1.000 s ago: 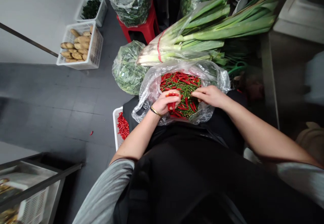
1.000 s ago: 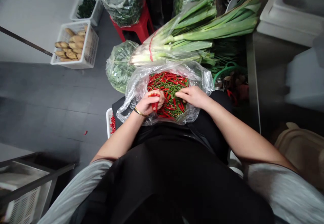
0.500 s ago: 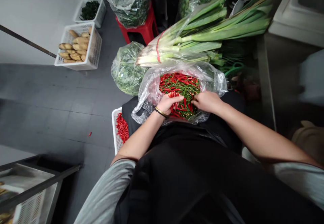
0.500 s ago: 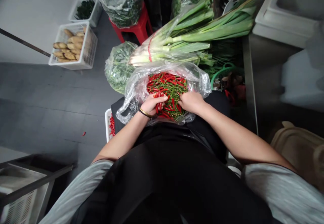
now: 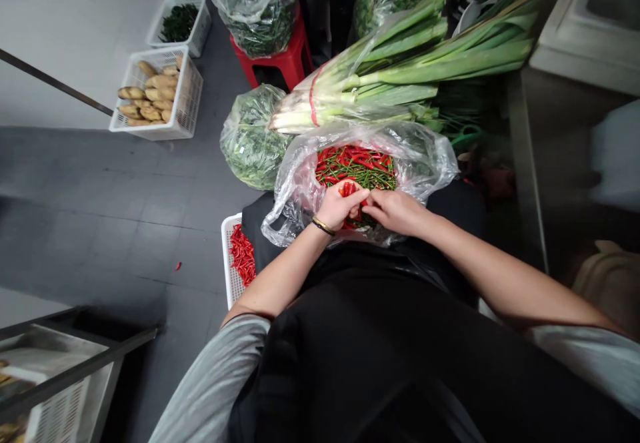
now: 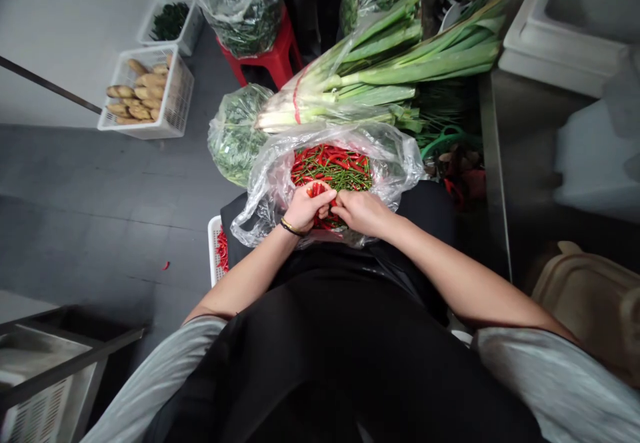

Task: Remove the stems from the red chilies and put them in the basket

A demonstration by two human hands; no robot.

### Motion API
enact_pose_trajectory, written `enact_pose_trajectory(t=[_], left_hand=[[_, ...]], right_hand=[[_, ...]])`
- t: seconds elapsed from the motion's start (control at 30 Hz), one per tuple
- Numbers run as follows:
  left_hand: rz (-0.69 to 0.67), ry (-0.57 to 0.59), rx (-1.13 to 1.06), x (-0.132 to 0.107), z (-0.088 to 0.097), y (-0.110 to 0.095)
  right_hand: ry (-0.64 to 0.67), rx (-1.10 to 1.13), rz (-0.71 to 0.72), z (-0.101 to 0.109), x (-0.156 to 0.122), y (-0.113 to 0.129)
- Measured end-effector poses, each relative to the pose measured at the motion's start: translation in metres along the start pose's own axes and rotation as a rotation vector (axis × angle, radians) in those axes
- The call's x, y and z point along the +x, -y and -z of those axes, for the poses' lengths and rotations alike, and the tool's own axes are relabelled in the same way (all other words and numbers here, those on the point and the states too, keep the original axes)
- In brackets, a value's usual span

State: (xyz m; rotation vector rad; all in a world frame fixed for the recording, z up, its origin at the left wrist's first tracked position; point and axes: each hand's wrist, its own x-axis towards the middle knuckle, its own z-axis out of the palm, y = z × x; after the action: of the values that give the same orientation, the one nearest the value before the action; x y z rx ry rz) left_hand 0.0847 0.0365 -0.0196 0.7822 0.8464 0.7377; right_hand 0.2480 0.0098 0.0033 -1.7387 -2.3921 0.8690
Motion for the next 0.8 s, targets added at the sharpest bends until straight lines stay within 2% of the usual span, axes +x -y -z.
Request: enact_pose_trajectory(t=[0.1, 0.2, 0.27, 0.33, 0.43, 0.5, 0.57, 0.67, 0.73, 0.8], left_hand=[[-0.089, -0.044, -0.018, -0.002, -0.003, -0.004], [-0.062, -0.017, -0.103, -0.007, -0.001, -0.009], [-0.013, 0.018, -0.18, -0.009, -0.002, -0.011], [0.03, 0.064, -0.224, -0.012, -0.005, -0.011], [0.013, 0.096, -0.214, -0.015, -0.011, -0.008], [-0.038, 0.079, -0.15, -0.018, -0.013, -0.008], [-0.109, 0.027, -0.078, -0.02, -0.011, -0.014], [-0.177, -0.099, -0.105, -0.021, 0.002, -0.03], [-0.131, -0.162, -0.199, -0.017, 0.014, -0.04], [-0.035, -0.169, -0.272, -0.013, 0.024, -0.044]], right_hand=[[0.039, 0.353, 0.086, -0.001, -0.002, 0.0], [0.007, 0.598, 0.217, 0.002, -0.009, 0.002], [-0.082, 0.662, 0.253, 0.007, -0.016, 0.005], [-0.105, 0.684, 0.27, 0.01, -0.021, 0.01], [0.033, 0.725, 0.284, 0.007, -0.022, 0.018], [0.194, 0.657, 0.296, 0.001, -0.017, 0.022], [0.276, 0.433, 0.232, -0.002, -0.011, 0.021], [0.153, 0.004, -0.023, 0.003, -0.003, 0.008], [0.085, -0.19, -0.158, 0.004, 0.002, -0.001], [0.104, -0.282, -0.224, -0.003, 0.009, -0.005]])
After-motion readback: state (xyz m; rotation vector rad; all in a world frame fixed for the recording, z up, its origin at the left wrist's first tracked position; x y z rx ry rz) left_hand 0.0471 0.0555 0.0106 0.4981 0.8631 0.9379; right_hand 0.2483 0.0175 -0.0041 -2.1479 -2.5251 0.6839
